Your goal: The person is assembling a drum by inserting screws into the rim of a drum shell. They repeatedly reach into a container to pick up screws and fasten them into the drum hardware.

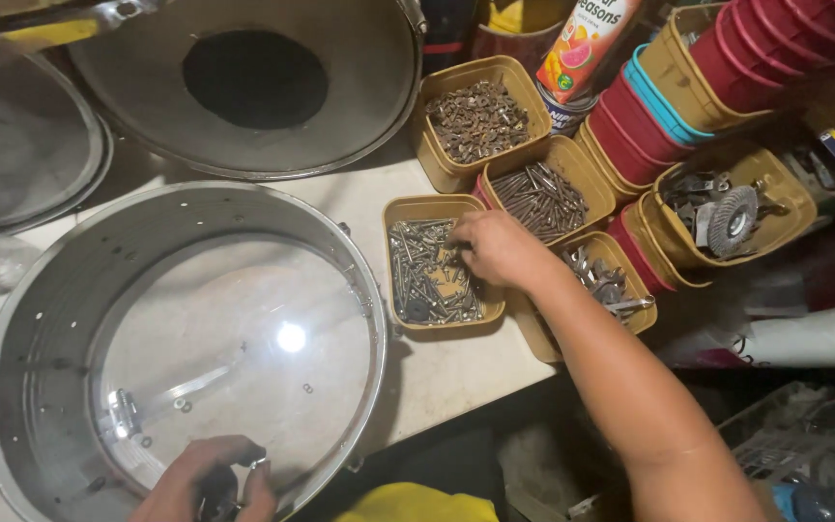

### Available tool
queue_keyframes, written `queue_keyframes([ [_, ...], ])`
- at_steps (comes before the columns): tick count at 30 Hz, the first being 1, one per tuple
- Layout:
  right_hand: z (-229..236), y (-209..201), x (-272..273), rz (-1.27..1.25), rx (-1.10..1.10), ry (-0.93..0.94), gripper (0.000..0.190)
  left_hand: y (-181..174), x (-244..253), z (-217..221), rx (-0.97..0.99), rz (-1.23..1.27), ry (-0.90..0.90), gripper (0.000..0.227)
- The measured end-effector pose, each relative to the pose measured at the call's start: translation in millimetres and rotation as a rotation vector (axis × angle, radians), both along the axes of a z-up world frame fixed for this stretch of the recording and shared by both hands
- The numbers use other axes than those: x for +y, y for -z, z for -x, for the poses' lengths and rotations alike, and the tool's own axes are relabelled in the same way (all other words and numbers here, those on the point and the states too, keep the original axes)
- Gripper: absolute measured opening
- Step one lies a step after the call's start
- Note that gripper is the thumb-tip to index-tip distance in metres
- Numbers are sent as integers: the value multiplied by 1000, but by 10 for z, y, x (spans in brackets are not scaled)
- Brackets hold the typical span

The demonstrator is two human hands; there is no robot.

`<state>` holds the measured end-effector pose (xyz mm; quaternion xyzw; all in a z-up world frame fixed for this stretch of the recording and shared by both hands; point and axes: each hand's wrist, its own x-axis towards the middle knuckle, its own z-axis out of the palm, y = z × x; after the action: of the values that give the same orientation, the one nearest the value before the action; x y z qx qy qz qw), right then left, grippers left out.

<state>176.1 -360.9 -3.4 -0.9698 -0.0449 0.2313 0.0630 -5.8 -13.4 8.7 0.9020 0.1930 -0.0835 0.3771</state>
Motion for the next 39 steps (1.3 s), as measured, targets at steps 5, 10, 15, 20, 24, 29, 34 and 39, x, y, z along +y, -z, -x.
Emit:
queue_keyframes([
  [5,6,-59,-13,-17,-4,-14,35,176,6,37,-149,49,-6,9],
  [10,39,-235,52,-24,48,27,32,206,-54,68,-220,52,-6,11],
  [15,56,-257,187,-86,360,20,29,333,-52,84,-347,164,-46,11],
  [20,-23,67,269,-133,581,-111,42,388,-46,99,-367,161,-46,12],
  [24,-149,12,140,-264,464,35,46,359,-77,81,-358,210,-85,11],
  [29,-99,-369,-52,-396,180,317,47,315,-131,72,-365,211,-105,14],
  [34,-92,-314,-375,-334,-75,249,41,575,85,84,-346,229,-21,14],
  [39,330,-686,199,-179,171,329,50,824,224,102,-305,321,16,13],
])
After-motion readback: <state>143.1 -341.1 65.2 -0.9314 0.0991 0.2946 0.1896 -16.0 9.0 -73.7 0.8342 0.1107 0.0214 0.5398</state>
